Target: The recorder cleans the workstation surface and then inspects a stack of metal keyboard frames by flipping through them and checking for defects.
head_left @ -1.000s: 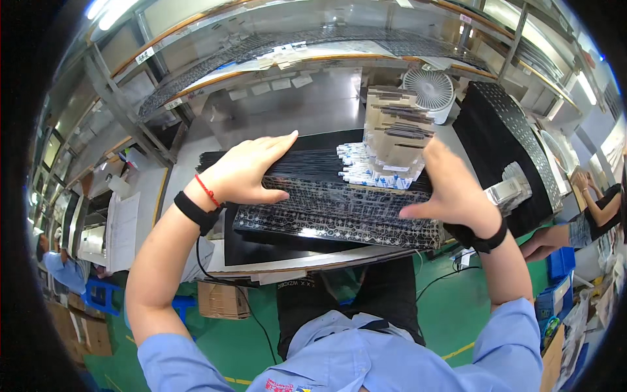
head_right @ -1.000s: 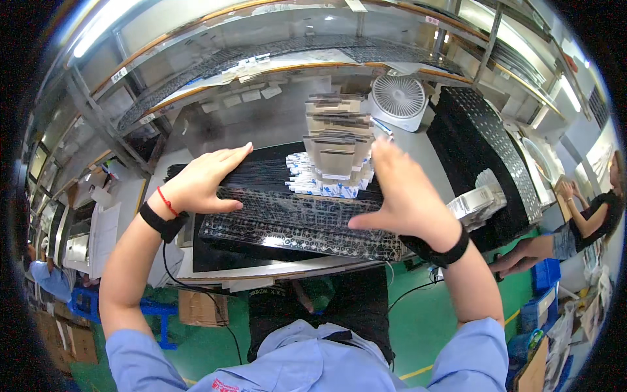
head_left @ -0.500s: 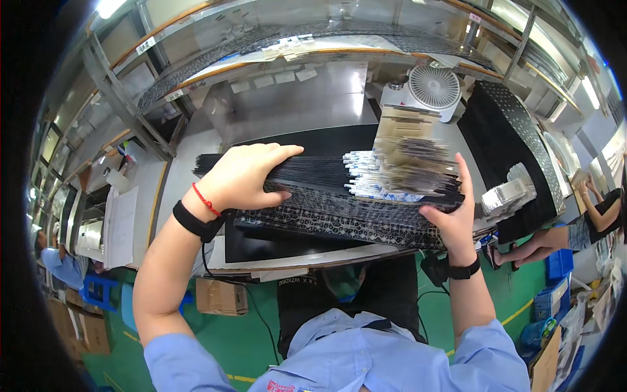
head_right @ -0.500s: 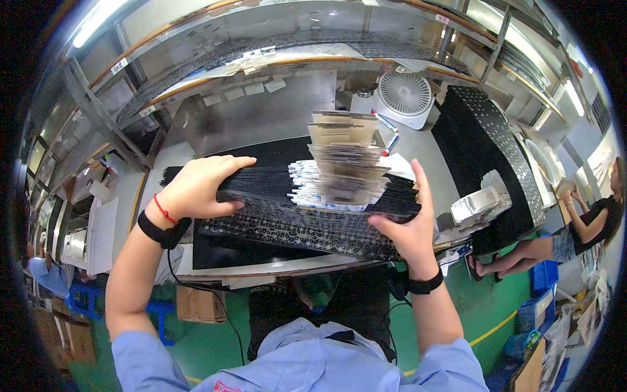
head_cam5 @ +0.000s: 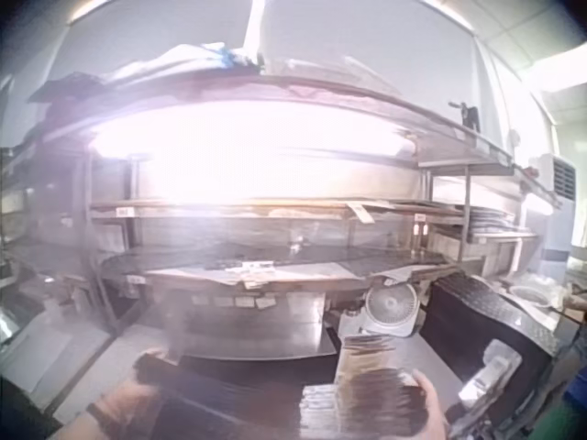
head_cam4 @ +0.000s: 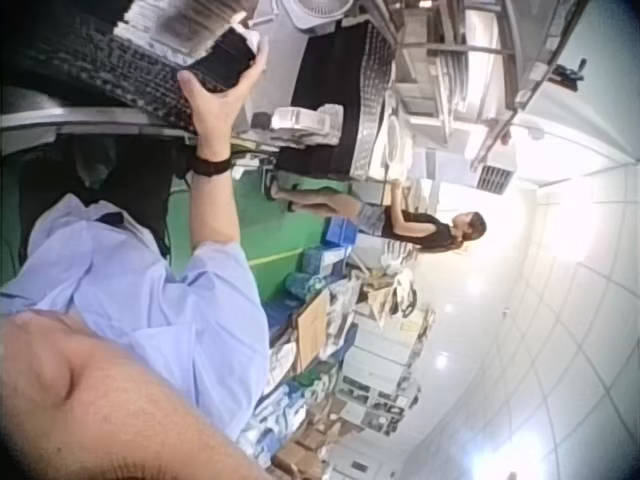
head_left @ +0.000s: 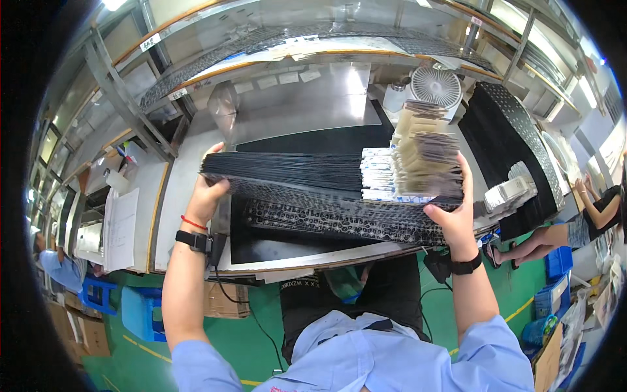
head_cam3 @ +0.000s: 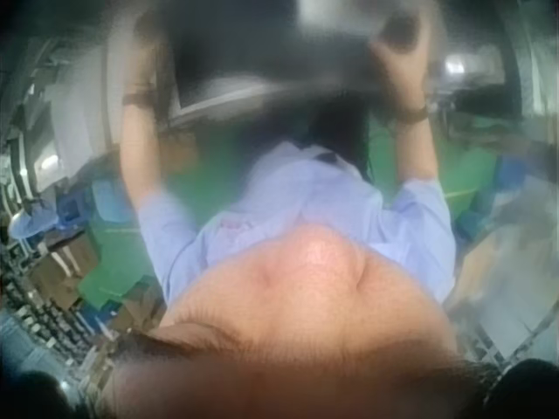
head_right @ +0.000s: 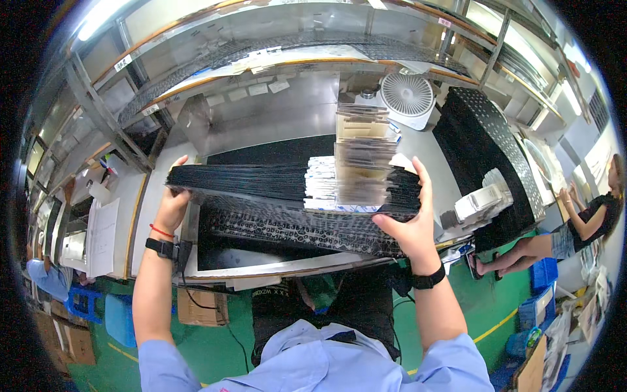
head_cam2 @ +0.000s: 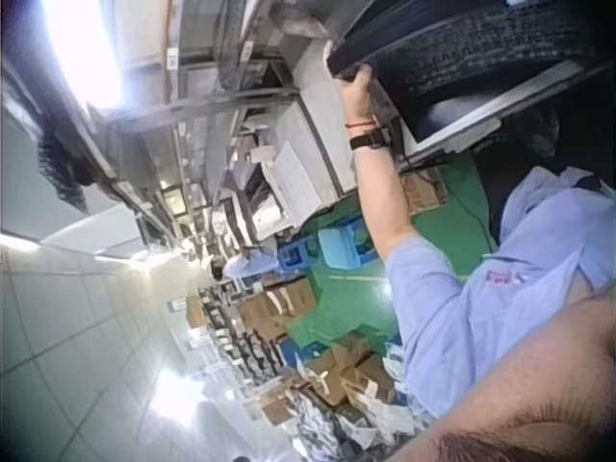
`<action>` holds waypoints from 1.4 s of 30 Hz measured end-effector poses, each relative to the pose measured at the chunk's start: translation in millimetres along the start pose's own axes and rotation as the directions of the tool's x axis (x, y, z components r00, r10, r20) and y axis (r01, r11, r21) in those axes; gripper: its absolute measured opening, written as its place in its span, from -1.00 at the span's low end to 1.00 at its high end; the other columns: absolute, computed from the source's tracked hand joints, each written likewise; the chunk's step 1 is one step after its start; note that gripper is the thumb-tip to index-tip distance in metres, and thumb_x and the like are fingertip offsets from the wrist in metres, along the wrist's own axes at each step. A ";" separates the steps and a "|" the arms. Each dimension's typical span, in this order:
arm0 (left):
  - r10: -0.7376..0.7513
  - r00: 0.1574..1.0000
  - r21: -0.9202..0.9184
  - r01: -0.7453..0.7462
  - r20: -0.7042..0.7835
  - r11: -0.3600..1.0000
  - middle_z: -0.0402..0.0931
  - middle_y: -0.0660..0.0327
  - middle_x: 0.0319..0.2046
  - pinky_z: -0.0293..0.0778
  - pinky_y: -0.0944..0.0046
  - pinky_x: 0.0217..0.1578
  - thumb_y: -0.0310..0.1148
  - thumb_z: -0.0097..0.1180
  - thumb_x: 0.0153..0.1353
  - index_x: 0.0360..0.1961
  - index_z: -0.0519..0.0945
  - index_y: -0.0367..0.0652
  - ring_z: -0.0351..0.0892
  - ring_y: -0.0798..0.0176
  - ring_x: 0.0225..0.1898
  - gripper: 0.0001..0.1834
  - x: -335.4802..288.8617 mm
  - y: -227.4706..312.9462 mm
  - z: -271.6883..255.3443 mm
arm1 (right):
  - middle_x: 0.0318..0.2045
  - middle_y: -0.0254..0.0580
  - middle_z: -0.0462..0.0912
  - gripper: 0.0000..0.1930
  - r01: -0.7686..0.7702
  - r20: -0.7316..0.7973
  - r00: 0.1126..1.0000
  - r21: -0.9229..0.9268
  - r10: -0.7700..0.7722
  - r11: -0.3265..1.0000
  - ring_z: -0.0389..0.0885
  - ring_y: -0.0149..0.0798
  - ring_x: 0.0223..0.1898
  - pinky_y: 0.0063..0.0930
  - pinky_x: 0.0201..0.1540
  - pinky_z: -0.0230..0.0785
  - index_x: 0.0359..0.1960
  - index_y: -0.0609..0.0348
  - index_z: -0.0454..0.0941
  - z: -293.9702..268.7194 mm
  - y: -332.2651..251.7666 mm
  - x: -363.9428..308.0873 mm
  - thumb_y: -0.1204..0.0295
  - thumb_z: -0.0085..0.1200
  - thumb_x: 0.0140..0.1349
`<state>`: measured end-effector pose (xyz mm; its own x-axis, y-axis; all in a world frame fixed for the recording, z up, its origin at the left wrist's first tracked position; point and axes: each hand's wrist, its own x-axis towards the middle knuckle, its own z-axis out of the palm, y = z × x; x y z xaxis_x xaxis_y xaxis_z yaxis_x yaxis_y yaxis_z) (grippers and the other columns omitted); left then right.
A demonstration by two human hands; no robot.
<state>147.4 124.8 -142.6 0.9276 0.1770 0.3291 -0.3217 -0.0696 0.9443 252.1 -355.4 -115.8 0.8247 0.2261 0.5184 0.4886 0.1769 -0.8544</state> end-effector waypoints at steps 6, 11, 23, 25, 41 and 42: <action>0.159 0.987 -0.140 -0.160 -0.023 0.977 0.44 0.08 0.23 0.28 0.16 0.30 -0.17 0.38 0.03 0.45 0.19 -0.17 0.46 0.16 0.21 -0.02 8.0 6.9 16.5 | 0.33 -0.04 0.31 0.23 -0.037 0.036 0.999 0.050 0.036 0.998 0.41 -0.21 0.26 -0.35 0.34 0.23 0.54 0.22 -0.13 -8.3 10.4 3.3 0.45 0.49 -0.16; 0.049 0.999 -0.053 -0.048 0.008 0.997 0.46 0.08 0.20 0.32 0.20 0.27 -0.17 0.38 0.06 0.40 0.25 -0.19 0.47 0.18 0.19 -0.10 7.3 0.1 -1.9 | 0.22 -0.09 0.43 0.08 -0.021 0.015 1.000 -0.110 0.023 0.994 0.45 -0.25 0.21 -0.36 0.30 0.26 0.49 0.23 0.08 -5.2 3.5 6.9 0.43 0.47 -0.10; 0.121 0.987 -0.078 -0.129 -0.110 0.988 0.56 0.03 0.06 0.40 0.15 0.19 0.02 0.01 0.38 0.23 0.43 -0.23 0.54 0.17 0.08 -0.40 7.7 7.5 17.6 | 0.18 -0.14 0.43 -0.01 0.106 -0.032 0.993 -0.119 -0.110 0.987 0.47 -0.28 0.16 -0.39 0.27 0.29 0.39 0.25 0.22 2.0 9.4 0.6 0.42 0.48 -0.15; 0.082 0.993 -0.048 -0.086 -0.089 0.995 0.58 0.04 0.02 0.44 0.18 0.15 -0.04 0.00 0.40 0.20 0.45 -0.24 0.57 0.19 0.04 -0.46 13.3 7.9 6.0 | 0.13 -0.16 0.47 -0.05 0.042 -0.033 0.998 -0.104 -0.045 0.994 0.49 -0.30 0.12 -0.40 0.24 0.32 0.36 0.25 0.26 -0.6 10.7 2.1 0.42 0.48 -0.16; 0.302 0.793 0.798 -0.586 0.529 0.141 0.16 -0.12 0.44 -0.02 -0.09 0.46 0.32 0.42 -0.12 0.44 0.19 -0.31 0.09 -0.14 0.49 0.26 24.0 118.4 145.2 | 0.04 -0.17 0.53 -0.34 0.018 -0.076 0.997 -0.146 -0.029 0.989 0.51 -0.31 0.07 -0.37 0.18 0.35 0.10 0.14 0.43 -2.8 11.8 -6.7 0.43 0.49 -0.07; 0.190 0.796 0.786 -0.601 0.574 0.143 0.11 -0.18 0.44 -0.04 -0.15 0.45 0.32 0.44 -0.16 0.45 0.16 -0.32 0.02 -0.19 0.50 0.31 28.0 108.8 172.0 | 0.04 -0.16 0.52 -0.34 -0.011 -0.079 0.997 -0.121 0.002 0.993 0.51 -0.31 0.08 -0.37 0.19 0.34 0.11 0.15 0.43 -5.9 11.6 -8.5 0.42 0.49 -0.07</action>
<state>171.1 -46.6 -32.0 0.7866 -0.4359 0.4373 -0.4541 -0.8883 -0.0687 252.4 -360.9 -130.3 0.8454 0.1498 0.5127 0.5103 0.0572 -0.8581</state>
